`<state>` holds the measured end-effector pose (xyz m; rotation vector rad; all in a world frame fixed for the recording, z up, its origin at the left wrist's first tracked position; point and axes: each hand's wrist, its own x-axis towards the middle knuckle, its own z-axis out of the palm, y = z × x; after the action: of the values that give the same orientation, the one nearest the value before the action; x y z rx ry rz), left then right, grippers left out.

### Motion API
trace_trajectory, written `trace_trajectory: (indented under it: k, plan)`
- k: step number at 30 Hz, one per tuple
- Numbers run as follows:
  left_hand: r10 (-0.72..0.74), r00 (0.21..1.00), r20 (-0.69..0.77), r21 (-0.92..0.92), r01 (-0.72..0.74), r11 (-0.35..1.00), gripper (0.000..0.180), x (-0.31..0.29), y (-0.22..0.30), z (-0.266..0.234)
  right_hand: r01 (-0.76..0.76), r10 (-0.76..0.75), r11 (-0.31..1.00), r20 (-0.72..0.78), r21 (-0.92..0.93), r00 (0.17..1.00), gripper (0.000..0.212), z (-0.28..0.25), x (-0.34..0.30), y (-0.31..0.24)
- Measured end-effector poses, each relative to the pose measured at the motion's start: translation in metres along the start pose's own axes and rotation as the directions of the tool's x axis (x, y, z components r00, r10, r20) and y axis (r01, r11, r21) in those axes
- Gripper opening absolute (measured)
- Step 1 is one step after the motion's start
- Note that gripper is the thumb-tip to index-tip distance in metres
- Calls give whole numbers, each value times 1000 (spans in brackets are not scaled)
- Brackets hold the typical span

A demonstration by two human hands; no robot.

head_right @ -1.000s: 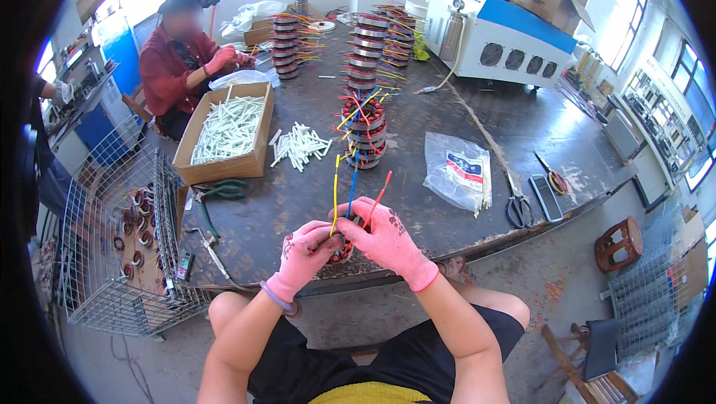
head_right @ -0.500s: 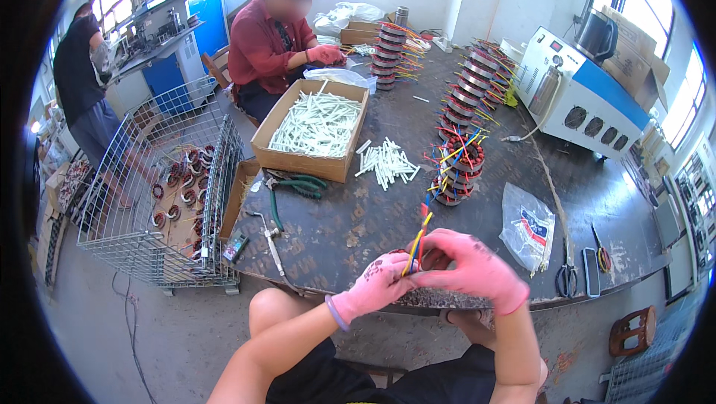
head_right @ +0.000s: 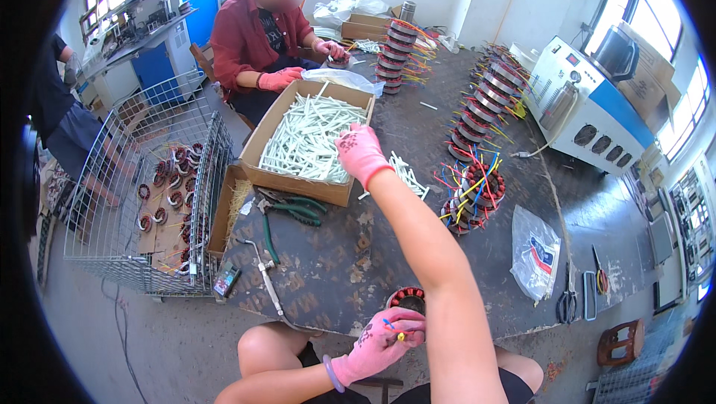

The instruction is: The person is assembling an electrical motor component by pressing colored wires into a circular metal stator with a stick and cutting excess wire with scissors.

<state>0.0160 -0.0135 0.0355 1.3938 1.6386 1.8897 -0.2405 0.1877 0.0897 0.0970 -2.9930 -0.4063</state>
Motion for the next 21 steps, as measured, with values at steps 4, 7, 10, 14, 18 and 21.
trace_trajectory:
  k: [4, 7, 10, 14, 18, 21]
  plan:
    - [-89, 996, 3, 26, 89, 996, 25, -12, -3, -4, 3, 39, 986, 249, -169, 968, 32, 8, 43, -14]
    - [-172, 985, 19, 5, 172, 985, 26, -23, -10, 0, 17, 59, 974, 329, -225, 943, 23, 10, 57, -17]
    - [-197, 979, 47, -92, 201, 975, 27, -19, -7, -1, 48, 35, 964, 304, -260, 952, 23, 23, 61, -13]
    - [-179, 983, 23, -156, 181, 971, 30, -24, -13, 3, 26, 41, 980, 329, -198, 943, 20, 24, 64, -10]
    - [-188, 982, 3, -118, 187, 975, 25, -9, 9, -9, 28, 77, 936, 282, -351, 956, 21, 0, 66, -15]
    - [-18, 998, -57, -64, 15, 998, 24, -3, 1, -4, -41, 160, 921, 278, -388, 947, 22, -17, 65, -5]
